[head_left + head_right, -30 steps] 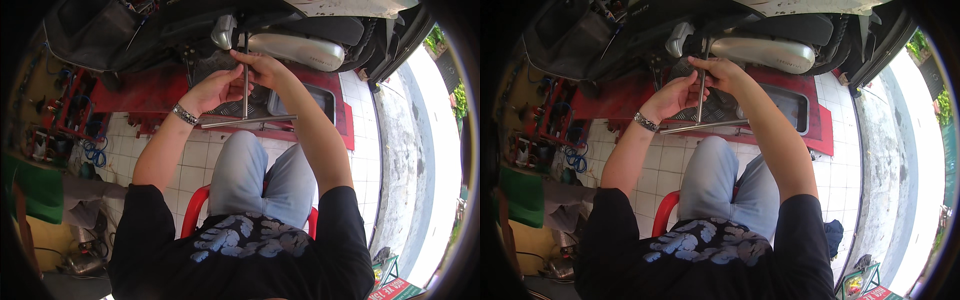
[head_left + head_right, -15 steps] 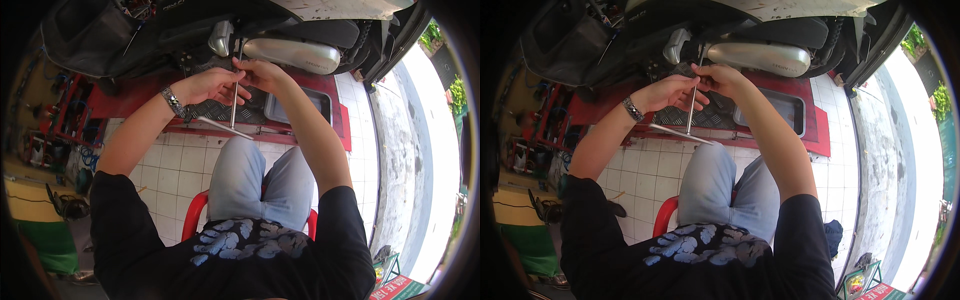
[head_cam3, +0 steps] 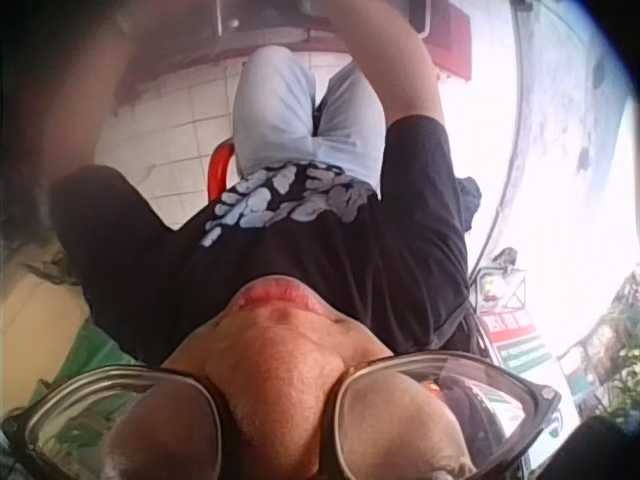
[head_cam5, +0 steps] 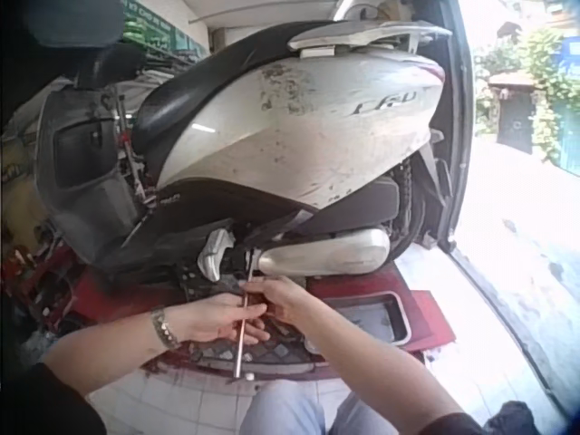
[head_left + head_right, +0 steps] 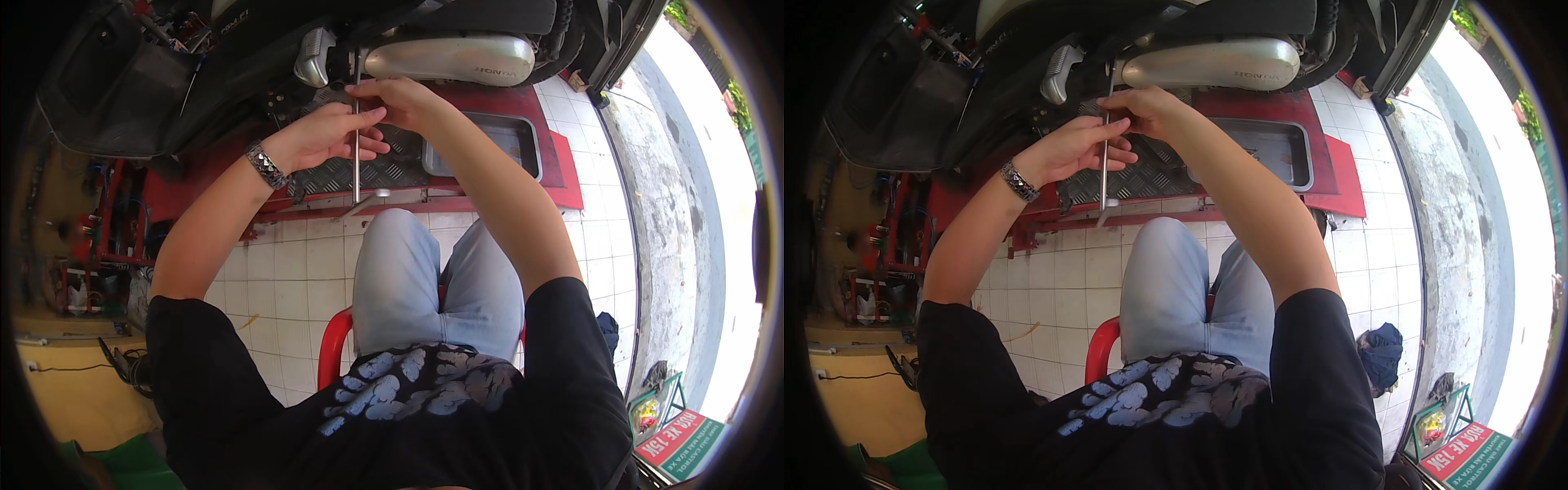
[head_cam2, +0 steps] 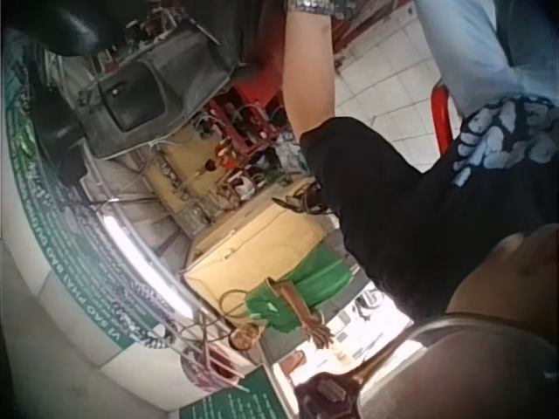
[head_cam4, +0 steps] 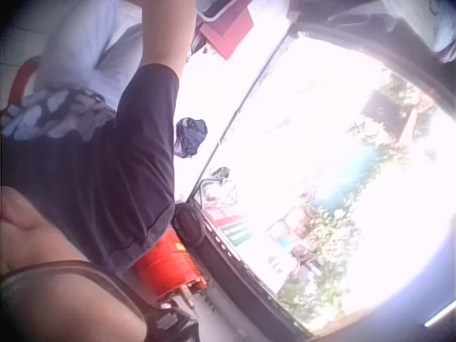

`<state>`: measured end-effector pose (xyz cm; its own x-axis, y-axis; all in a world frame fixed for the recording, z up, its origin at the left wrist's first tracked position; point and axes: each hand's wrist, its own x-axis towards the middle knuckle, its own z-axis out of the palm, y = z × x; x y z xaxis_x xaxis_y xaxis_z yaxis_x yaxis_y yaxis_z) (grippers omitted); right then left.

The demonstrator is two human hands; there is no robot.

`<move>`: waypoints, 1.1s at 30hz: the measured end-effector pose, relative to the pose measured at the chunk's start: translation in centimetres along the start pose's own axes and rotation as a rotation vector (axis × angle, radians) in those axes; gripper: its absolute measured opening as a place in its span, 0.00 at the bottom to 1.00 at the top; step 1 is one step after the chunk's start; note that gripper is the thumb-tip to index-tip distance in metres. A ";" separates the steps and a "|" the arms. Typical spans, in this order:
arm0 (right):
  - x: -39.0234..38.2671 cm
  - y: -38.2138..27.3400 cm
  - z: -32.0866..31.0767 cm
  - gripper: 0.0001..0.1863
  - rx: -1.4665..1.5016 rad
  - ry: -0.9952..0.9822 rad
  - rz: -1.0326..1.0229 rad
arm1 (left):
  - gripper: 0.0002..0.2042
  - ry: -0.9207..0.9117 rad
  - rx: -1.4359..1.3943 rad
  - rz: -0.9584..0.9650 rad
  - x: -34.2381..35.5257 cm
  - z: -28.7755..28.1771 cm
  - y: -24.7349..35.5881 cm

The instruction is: The person uses a T-handle socket wrench to unscrew several bolts from the side engine casing of a motorcycle and places them into a metal tray.

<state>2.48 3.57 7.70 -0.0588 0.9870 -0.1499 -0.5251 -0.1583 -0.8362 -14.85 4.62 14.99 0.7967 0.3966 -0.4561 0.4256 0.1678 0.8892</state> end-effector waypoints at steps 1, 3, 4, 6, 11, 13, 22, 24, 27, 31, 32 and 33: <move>0.2 0.3 0.1 0.12 -0.012 0.029 0.029 | 0.20 0.018 0.034 -0.002 0.0 0.1 -0.2; 0.5 0.7 0.6 0.12 0.004 0.086 0.023 | 0.18 0.044 0.055 -0.015 0.2 0.2 -0.3; 0.6 0.9 0.8 0.11 0.013 0.113 0.021 | 0.17 0.052 0.043 -0.030 0.2 0.2 -0.2; -0.2 0.6 1.4 0.12 -0.001 0.160 0.017 | 0.14 0.078 0.010 -0.052 0.2 0.0 -0.3; -0.9 -0.3 0.9 0.16 -0.056 0.138 0.038 | 0.13 0.056 -0.156 -0.037 -0.1 0.4 -0.2; -1.6 -0.3 1.3 0.15 -0.027 0.095 0.028 | 0.13 0.057 -0.162 -0.047 -0.2 0.0 -0.9; 1.4 -1.5 0.0 0.14 -0.897 0.706 -0.744 | 0.10 0.020 -0.210 -0.029 -1.6 -0.7 -5.3; 2.4 -2.0 0.6 0.12 -0.988 0.733 -0.790 | 0.10 0.046 -0.218 -0.049 -2.7 -0.2 -6.7; 3.5 -2.3 2.0 0.11 -1.015 0.792 -0.648 | 0.10 0.058 -0.194 -0.071 -4.5 0.9 -9.1; 4.8 -2.4 2.5 0.14 -1.004 0.889 -0.630 | 0.10 0.013 -0.209 -0.062 -6.1 2.2 -12.0; 5.1 -2.3 2.6 0.14 -0.983 0.904 -0.634 | 0.10 0.007 -0.233 -0.061 -6.5 2.5 -12.7; 5.2 -2.3 2.6 0.13 -0.962 0.921 -0.638 | 0.10 0.000 -0.256 -0.060 -6.7 2.8 -13.3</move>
<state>1.10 9.11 10.21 0.7018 0.5876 0.4028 0.5200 -0.0361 -0.8534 -24.67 -2.75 6.15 0.7731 0.3793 -0.5084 0.3497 0.4139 0.8405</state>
